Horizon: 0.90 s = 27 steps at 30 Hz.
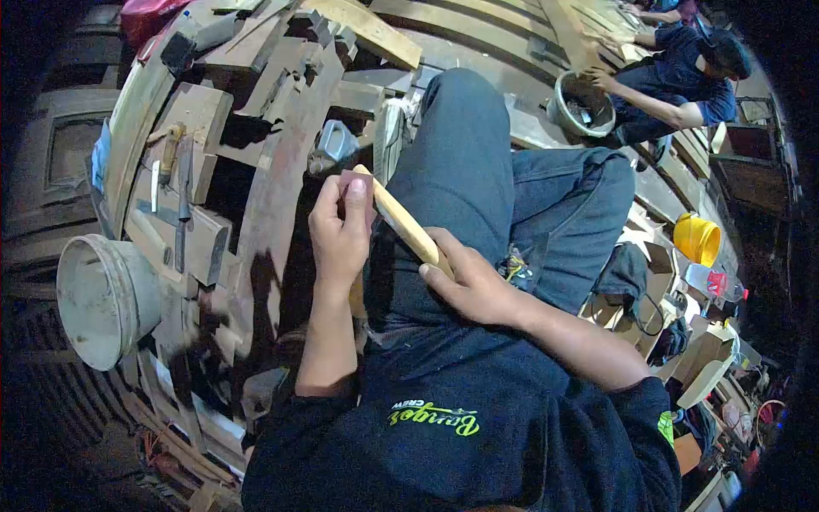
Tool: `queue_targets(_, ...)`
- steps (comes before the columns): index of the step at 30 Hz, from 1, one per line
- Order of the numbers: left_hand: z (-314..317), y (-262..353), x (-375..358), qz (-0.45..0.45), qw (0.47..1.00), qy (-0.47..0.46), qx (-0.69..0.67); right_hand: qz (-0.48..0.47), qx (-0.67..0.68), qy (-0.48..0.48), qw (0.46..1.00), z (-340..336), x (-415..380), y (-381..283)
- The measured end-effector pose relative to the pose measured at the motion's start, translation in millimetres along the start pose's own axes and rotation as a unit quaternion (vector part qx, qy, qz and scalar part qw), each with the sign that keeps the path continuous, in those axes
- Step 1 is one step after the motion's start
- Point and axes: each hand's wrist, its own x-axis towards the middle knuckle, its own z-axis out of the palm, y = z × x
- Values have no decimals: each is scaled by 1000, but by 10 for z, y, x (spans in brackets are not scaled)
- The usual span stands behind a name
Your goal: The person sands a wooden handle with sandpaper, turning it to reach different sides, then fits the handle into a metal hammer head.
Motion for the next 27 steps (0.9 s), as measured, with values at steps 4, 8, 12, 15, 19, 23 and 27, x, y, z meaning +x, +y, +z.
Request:
queue_targets(4, 65, 236, -16, 88, 989, 40, 108, -18, -34, 18, 999, 38, 32, 20)
queue_targets(8, 10, 144, 45, 82, 975, 36, 203, -12, -44, 25, 999, 30, 61, -74)
queue_targets(12, -16, 172, -23, 66, 969, 53, 233, -47, -65, 33, 996, 61, 130, -85)
queue_targets(15, 51, 257, -176, 113, 959, 57, 253, -50, -63, 39, 996, 92, 253, -100)
queue_targets(19, -13, 75, -49, 89, 955, 83, 271, -41, -60, 22, 997, 40, 260, 46)
queue_targets(23, -11, 55, -12, 44, 962, 68, 261, -24, -100, 13, 995, -13, 245, 17)
queue_targets(27, 97, 109, -182, 99, 949, 31, 297, -21, -75, 36, 996, 11, 195, 68)
